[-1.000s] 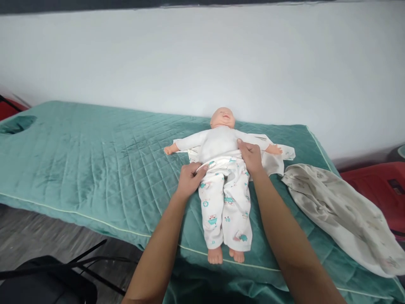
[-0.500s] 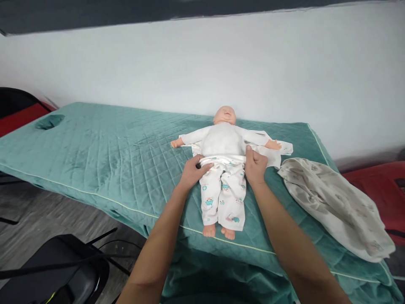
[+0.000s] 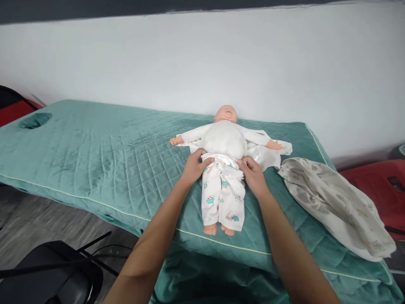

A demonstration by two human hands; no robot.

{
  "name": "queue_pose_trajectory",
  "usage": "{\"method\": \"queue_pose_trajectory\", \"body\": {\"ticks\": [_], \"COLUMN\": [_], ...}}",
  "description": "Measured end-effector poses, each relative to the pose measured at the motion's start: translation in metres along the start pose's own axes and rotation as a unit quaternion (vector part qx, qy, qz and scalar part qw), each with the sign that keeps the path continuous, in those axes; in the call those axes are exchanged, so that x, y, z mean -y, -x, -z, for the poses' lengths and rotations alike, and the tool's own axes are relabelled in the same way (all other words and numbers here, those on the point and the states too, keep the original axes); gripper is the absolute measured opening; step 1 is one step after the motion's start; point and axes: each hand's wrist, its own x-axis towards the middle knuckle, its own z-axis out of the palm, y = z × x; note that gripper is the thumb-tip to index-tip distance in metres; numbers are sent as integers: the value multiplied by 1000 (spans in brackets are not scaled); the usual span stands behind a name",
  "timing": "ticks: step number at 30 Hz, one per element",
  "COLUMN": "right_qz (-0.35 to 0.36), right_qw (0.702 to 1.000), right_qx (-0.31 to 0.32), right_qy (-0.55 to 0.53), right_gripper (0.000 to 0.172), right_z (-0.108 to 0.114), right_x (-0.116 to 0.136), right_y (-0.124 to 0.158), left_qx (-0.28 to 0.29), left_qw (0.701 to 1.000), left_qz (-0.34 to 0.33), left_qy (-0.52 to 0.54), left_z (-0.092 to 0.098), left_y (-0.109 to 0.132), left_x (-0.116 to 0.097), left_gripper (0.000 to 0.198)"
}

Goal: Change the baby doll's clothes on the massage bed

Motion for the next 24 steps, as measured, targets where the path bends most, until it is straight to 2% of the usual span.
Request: {"method": "queue_pose_trajectory", "body": {"ticks": [6,10,13,17,21,24], "right_qz": [-19,-20,-32,-34,31,64], "right_qw": [1000,997,996,998,997,995], "right_qx": [15,51,65,44,6,-22], "right_qy": [-8,-48,-50,18,66,72], "right_gripper": [40,41,48,44,38,35], "right_z": [2,0,-1,-1,-2,-3], "right_x": [0,-3,-6,-5,-2,1], "right_y": [-18,-11,-4,-2,-3,1], "left_qx": [-22,-38,-48,-36,-9,23], "left_qw": [1000,999,999,998,996,995], "left_qz": [-2,7,13,14,10,14], "left_qy": [8,6,-10,-52,-91,-91], "left_z": [-5,-6,-5,-4,-4,-5], "left_y": [-24,-22,-8,26,61,73], "left_x": [-1,2,-1,-9,-14,-15], "left_gripper": [29,31,34,39,36,31]}}
